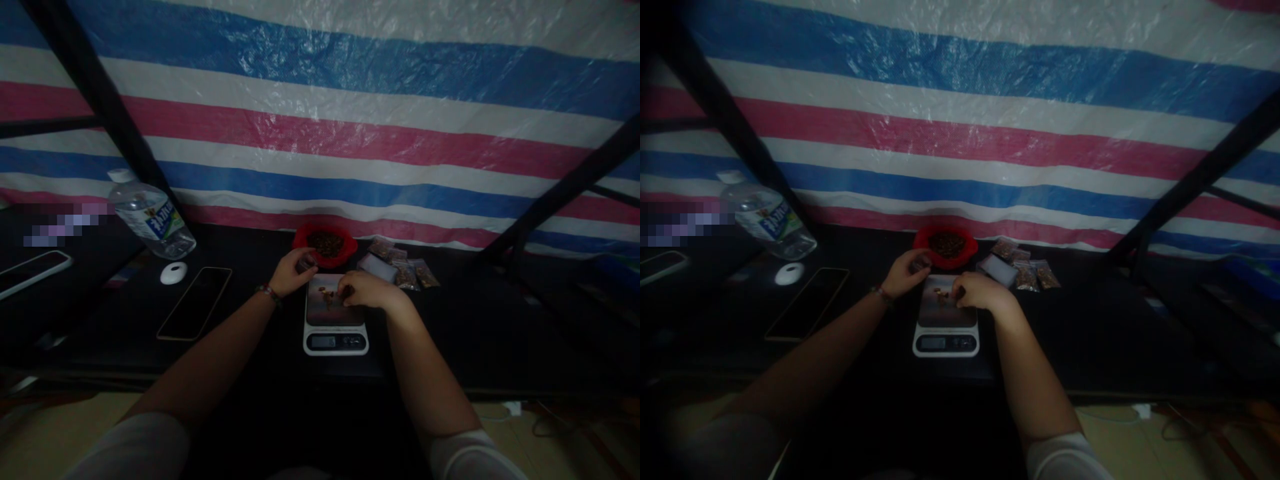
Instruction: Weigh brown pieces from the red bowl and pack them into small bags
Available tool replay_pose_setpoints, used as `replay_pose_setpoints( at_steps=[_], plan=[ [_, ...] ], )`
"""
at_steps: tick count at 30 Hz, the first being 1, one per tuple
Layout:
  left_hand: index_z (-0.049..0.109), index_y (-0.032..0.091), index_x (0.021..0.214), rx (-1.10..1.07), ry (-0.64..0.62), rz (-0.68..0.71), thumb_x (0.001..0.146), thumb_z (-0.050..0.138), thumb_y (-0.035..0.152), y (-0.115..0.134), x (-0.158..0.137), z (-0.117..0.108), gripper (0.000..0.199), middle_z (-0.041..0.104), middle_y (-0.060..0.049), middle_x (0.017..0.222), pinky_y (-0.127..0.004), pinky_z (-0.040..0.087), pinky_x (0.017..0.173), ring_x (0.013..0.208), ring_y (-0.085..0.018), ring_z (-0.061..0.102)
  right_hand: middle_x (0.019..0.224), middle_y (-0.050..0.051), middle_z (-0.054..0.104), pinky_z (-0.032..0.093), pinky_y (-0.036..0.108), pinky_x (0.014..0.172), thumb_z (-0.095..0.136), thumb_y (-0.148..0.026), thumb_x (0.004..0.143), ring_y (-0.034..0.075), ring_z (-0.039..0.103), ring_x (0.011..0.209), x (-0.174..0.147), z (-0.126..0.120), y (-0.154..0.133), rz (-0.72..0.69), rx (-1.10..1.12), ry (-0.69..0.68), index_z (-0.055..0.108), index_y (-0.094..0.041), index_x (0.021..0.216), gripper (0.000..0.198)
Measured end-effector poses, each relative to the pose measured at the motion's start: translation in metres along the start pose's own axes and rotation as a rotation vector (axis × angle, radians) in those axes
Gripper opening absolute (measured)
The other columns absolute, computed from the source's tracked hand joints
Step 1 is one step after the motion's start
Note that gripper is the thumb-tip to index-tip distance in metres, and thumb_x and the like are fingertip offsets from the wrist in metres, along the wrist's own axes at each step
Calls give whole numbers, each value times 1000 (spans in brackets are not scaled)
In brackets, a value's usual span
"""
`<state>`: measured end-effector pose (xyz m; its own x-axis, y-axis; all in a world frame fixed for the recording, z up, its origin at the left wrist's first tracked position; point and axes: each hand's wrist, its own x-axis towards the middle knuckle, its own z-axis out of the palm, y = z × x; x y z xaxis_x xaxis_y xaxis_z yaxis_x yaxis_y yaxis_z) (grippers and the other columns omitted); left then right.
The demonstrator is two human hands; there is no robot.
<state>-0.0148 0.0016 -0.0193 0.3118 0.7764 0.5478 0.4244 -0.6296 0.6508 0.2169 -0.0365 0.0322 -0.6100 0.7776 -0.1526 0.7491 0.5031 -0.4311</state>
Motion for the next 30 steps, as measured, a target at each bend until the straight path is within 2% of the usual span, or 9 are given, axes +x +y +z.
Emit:
replay_pose_setpoints(
  at_steps=[3, 8, 14, 17, 19, 25, 30],
  plan=[
    [54, 17, 119, -1, -25, 15, 79, 61, 34, -1, 0, 0, 44, 65, -6, 93, -33, 51, 77, 84, -18, 62, 80, 2, 70, 43, 22, 64, 62, -8, 66, 14, 63, 72, 3, 3, -2, 9, -2, -5, 72, -20, 82, 23],
    [54, 17, 121, 20, -61, 39, 79, 61, 34, 1, 0, 0, 47, 66, -6, 95, -34, 51, 77, 85, -19, 62, 78, 4, 72, 44, 24, 68, 57, -5, 68, 16, 64, 73, 9, 6, -5, -12, -66, 76, 73, -18, 79, 24],
    [53, 18, 122, 50, -123, 87, 76, 63, 35, 6, 0, -1, 50, 66, -8, 100, -38, 49, 83, 92, -22, 63, 86, 5, 71, 45, 26, 74, 58, -6, 75, 16, 64, 81, 15, 0, -5, -54, -20, 319, 72, -17, 85, 20],
    [53, 18, 122, 76, -159, 112, 74, 65, 36, 8, 0, -1, 53, 65, -9, 105, -39, 48, 87, 97, -24, 61, 93, 5, 71, 46, 28, 78, 60, -11, 78, 16, 63, 85, 19, -2, -15, -66, 55, 473, 71, -19, 92, 20],
    [54, 17, 120, 90, -181, 134, 73, 66, 37, 9, 0, -1, 52, 64, -10, 107, -39, 47, 88, 99, -25, 60, 95, 5, 70, 46, 29, 81, 60, -12, 80, 17, 63, 88, 24, -1, -23, -83, 94, 529, 70, -19, 95, 20],
    [56, 16, 113, 79, -173, 154, 71, 67, 36, 6, -1, 2, 48, 63, -10, 107, -37, 48, 86, 98, -24, 60, 101, 7, 66, 45, 33, 88, 64, -10, 75, 18, 59, 96, 41, 5, -40, -125, 117, 525, 66, -17, 103, 29],
    [57, 16, 110, 78, -148, 144, 70, 66, 30, 5, -1, 3, 43, 63, -9, 104, -36, 48, 85, 96, -23, 60, 102, 7, 61, 45, 32, 89, 60, -4, 74, 17, 56, 98, 40, 3, -44, -201, 149, 554, 64, -17, 100, 29]
  ],
)
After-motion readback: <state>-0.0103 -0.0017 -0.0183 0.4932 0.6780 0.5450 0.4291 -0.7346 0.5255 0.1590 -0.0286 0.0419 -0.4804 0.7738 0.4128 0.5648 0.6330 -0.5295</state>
